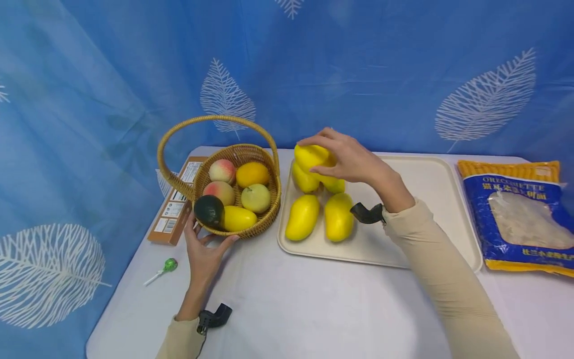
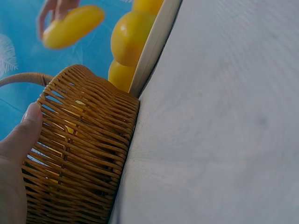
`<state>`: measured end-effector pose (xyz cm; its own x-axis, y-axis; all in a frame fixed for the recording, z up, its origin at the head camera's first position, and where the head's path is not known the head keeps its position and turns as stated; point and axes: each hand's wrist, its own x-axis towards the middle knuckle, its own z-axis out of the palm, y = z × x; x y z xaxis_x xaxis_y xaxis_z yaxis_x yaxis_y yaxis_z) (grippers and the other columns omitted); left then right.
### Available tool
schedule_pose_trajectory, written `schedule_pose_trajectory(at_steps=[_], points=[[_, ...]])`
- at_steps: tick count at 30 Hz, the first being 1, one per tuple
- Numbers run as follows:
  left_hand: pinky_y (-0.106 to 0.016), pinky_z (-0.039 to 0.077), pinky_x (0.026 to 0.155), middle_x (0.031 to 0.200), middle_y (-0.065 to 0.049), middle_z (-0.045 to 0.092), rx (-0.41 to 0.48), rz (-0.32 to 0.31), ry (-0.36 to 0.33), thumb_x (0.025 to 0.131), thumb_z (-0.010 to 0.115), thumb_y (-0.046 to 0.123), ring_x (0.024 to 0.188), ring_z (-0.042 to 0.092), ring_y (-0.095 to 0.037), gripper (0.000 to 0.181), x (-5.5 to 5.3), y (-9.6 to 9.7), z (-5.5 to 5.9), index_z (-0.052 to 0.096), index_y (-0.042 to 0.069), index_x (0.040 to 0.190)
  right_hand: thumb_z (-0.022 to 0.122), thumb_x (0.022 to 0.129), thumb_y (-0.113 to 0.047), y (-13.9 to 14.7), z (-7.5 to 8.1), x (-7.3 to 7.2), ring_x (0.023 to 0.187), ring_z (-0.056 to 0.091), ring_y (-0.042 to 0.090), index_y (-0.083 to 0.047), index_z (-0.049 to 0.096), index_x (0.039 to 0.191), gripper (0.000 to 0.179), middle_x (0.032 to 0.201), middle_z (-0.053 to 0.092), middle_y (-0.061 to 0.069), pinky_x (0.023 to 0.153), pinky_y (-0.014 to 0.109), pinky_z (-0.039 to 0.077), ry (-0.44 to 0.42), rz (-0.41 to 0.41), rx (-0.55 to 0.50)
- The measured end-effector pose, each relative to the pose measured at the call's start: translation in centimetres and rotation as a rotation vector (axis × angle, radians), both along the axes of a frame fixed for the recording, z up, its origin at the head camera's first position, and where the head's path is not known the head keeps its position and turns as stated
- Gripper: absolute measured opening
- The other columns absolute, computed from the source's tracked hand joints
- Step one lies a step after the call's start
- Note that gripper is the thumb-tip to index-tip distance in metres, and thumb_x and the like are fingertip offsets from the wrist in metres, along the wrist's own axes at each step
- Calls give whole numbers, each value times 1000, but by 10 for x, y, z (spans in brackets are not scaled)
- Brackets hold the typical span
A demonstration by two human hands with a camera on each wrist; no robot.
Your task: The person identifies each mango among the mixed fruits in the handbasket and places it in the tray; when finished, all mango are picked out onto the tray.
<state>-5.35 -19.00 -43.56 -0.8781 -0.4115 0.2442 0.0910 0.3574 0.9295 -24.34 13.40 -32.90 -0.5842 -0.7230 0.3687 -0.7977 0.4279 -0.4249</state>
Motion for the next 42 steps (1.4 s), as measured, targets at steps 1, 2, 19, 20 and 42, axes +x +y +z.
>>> schedule_pose_trajectory(at_steps=[1, 2, 19, 20, 42], points=[[-58, 43, 96, 150, -23, 26, -1, -1, 4, 69, 86, 3, 136, 35, -33, 107, 1, 1, 3, 18, 1, 152, 77, 85, -14, 8, -3, -3, 87, 51, 19, -16, 57, 135, 54, 121, 58, 9, 68, 33, 48, -10, -42, -2], [-59, 43, 96, 150, -23, 26, -2, -3, 10, 70, 86, 3, 135, 36, -33, 107, 2, 1, 4, 19, 1, 152, 76, 86, -15, 16, -6, -6, 90, 53, 20, -16, 56, 136, 55, 121, 57, 10, 69, 35, 49, -28, -84, -3], [-56, 42, 98, 151, -22, 25, 6, 10, -23, 70, 86, 5, 137, 34, -31, 108, 2, 0, 1, 17, 3, 153, 58, 95, -48, 83, -71, -41, 120, 46, 48, -5, 40, 146, 69, 137, 45, 32, 90, 60, 44, -529, -486, 222], [-57, 42, 98, 151, -22, 25, 7, 10, -21, 70, 86, 5, 138, 33, -32, 109, 1, -1, -2, 17, 4, 154, 57, 95, -51, 84, -73, -41, 120, 45, 49, -5, 39, 146, 71, 137, 45, 33, 90, 61, 44, -543, -493, 230], [-50, 46, 94, 151, -9, 28, -23, 8, 23, 67, 90, 9, 136, 36, -24, 113, -9, -16, -36, 19, 18, 154, 47, 97, -56, 90, -80, -37, 123, 41, 51, -4, 24, 154, 80, 142, 38, 35, 92, 63, 42, -571, -487, 262]])
